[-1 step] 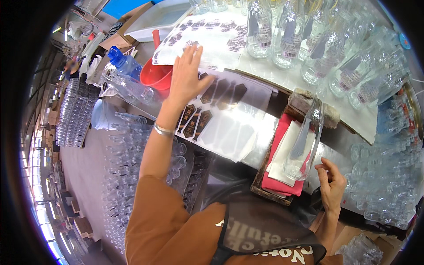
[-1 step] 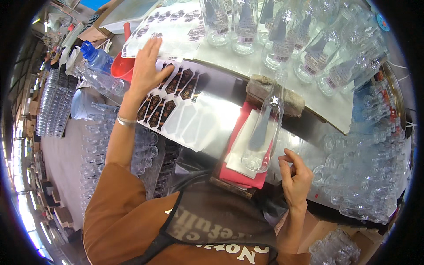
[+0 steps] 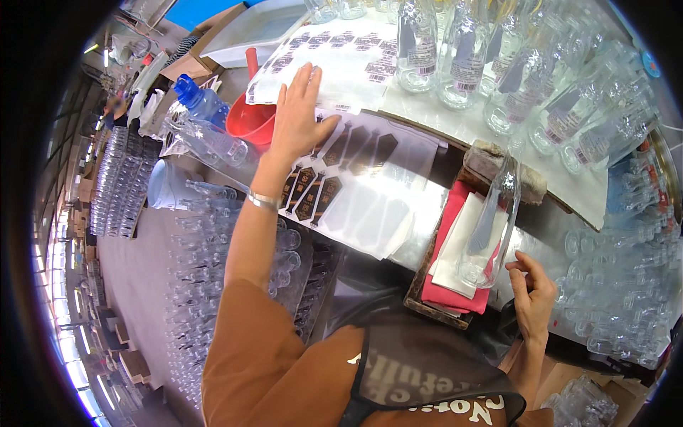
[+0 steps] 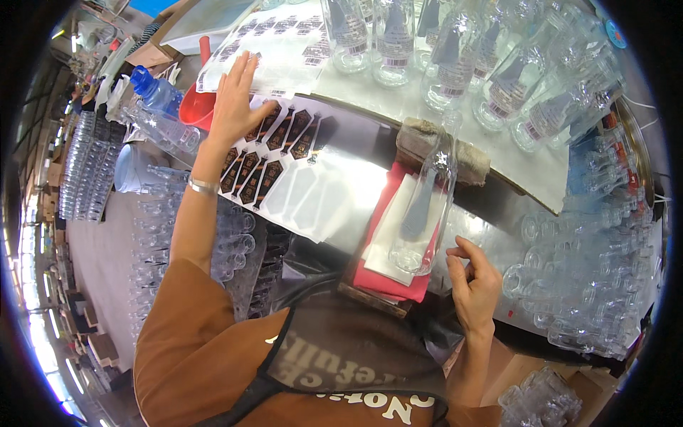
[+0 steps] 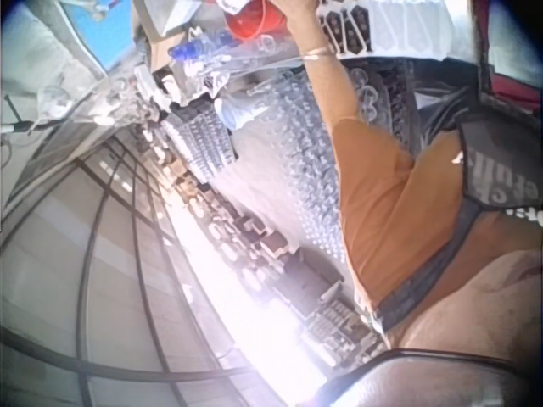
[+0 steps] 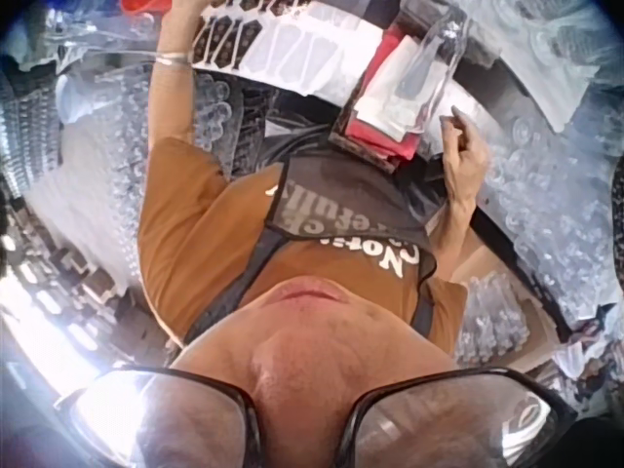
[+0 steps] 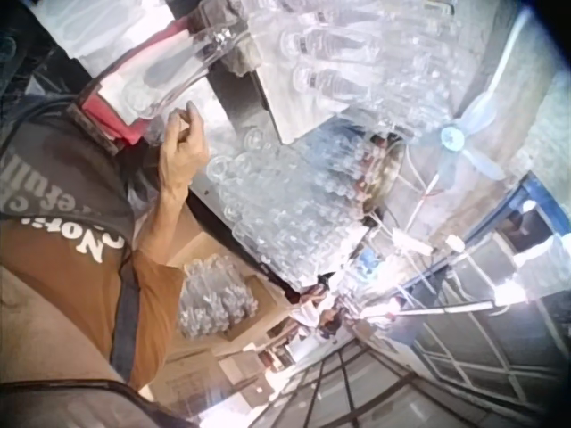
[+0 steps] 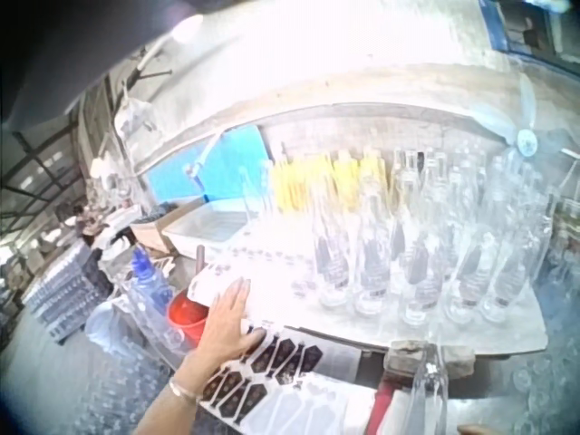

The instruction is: The person repeatedly picks up clear plastic bottles, applies a dark rectangular label to each bottle, and places the labeled bottles on a nearby surface. The process is performed one at a time in a repetitive sequence.

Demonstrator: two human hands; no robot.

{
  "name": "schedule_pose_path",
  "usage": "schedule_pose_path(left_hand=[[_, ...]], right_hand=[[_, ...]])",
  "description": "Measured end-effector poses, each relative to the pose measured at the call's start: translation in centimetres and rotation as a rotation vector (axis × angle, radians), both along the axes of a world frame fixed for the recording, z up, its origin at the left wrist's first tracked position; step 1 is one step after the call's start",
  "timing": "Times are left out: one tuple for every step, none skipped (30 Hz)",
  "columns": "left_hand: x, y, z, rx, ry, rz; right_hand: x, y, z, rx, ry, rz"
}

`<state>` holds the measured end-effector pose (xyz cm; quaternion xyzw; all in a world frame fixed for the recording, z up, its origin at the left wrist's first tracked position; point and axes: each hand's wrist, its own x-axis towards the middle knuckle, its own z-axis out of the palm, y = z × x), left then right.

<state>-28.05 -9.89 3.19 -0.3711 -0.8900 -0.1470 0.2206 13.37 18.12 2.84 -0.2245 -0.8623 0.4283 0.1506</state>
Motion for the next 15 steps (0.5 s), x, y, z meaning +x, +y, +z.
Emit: schedule_pose_path(left_hand=[[-2.0,-1.0,-0.6,0.070,0.072,-0.041],[-3.3,-2.0,-1.5,0.002,0.070,0.043],[-3.8,-2.8,-1.9,-0.023,0.040,0.025],[-3.9,-3.1,-1.6,-0.045,0.008,0.001],[-4.1,-3.2,-1.5,-0.069,-0.023,-0.021],[-3.6,-3.4,-1.8,-0.027,0.103,-0.030],[-3.3,-3.6,-1.8,0.005,0.088,-0.032],[-3.1,-4.1,-1.8,0.035,0.073,-0.032],[-2.9,-4.4,-1.8,0.064,0.058,-0.031],[-2.2,-4.1,-1.5,0.083,0.161,-0.049],[-1.3,-4.0,-1.2,0.208,0.011,-0.007],[-0.2,-3.9,-1.0,0.329,-0.140,0.036],[0.5,-3.3,-1.1,0.450,-0.300,0.071],[1.0,-2.9,-1.6,0.527,-0.324,0.081],[1.7,-2.7,-2.0,0.633,-0.511,0.049]], right_hand=[[-0.5,-0.3,0.3,0.008,0.018,0.036],[-0.7,-0.7,0.5,0.018,0.033,0.071],[-0.4,-0.8,0.6,0.006,0.027,0.083],[-0.1,-1.0,0.6,-0.003,0.019,0.089],[0.1,-1.3,0.6,-0.013,0.011,0.097],[0.3,-1.6,0.6,-0.033,0.021,0.097],[0.5,-2.0,0.5,-0.054,0.029,0.098],[0.6,-2.3,0.4,-0.076,0.038,0.100],[0.8,-2.4,0.2,-0.100,0.047,0.103],[1.0,-2.5,0.0,-0.098,0.022,0.142],[0.9,-2.6,-0.1,-0.065,0.017,0.138],[0.5,-3.0,0.0,-0.032,0.012,0.133],[0.2,-3.2,-0.1,0.003,0.001,0.117],[-0.1,-3.3,-1.0,0.097,0.066,0.128],[-0.6,-3.4,-1.4,0.142,0.088,0.122]])
